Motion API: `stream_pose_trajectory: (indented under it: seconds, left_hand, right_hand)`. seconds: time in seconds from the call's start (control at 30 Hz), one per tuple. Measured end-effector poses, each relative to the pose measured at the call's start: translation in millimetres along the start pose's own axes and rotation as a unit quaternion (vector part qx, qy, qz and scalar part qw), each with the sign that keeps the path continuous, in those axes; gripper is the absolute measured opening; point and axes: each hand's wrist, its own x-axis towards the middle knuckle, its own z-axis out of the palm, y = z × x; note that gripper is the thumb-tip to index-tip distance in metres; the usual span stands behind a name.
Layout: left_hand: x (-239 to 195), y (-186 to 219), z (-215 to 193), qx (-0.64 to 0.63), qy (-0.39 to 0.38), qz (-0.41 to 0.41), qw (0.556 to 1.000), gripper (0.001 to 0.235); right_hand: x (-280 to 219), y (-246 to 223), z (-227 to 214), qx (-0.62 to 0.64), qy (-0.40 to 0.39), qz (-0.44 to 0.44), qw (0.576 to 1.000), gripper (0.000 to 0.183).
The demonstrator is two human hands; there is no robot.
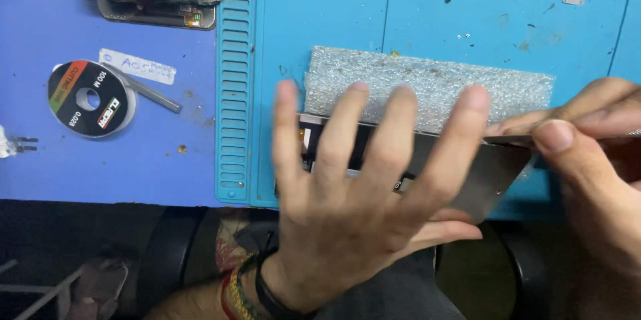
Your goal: Disassembling a smartphone screen from its frame using a metal pry tool
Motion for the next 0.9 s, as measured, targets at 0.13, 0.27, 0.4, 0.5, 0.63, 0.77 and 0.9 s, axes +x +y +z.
stream_pose_trajectory:
  seconds: [0.13,0.27,0.4,0.5,0.63,0.77,0.9]
  left_hand:
    - [-5,-2,-1,-0.032,-0.002,-0.059,0.998,0.105]
    - [-9,-12,-4,-0.100,-0.018,-0.042,0.994,0.095]
    - [-12,-40,-10,-0.201,-0.062,-0.011,0.977,0.089]
    - [-16,-43,-1,-0.169,0.001,-0.007,0.986,0.074]
    - [-18,-42,4,-0.174,-0.005,-0.010,0.985,0.076]
    - [-18,-48,3,-0.182,-0.010,0.033,0.983,0.079]
    - [-21,-49,4,-0.149,-0.018,0.027,0.988,0.079]
  right_hand:
    - [4,17,-12,-0.013,-0.019,-0.023,0.999,0.016]
    - [6,16,-14,-0.020,-0.040,-0.040,0.998,0.015]
    - [5,16,-16,-0.046,-0.052,-0.050,0.996,0.016]
    - [6,12,-19,-0.065,-0.058,-0.045,0.995,0.015]
    - [24,6,-23,-0.157,-0.124,-0.046,0.979,0.028]
    - [28,-3,-12,-0.137,-0.152,-0.096,0.974,0.007]
    - [28,-22,13,-0.117,-0.146,-0.070,0.980,0.008]
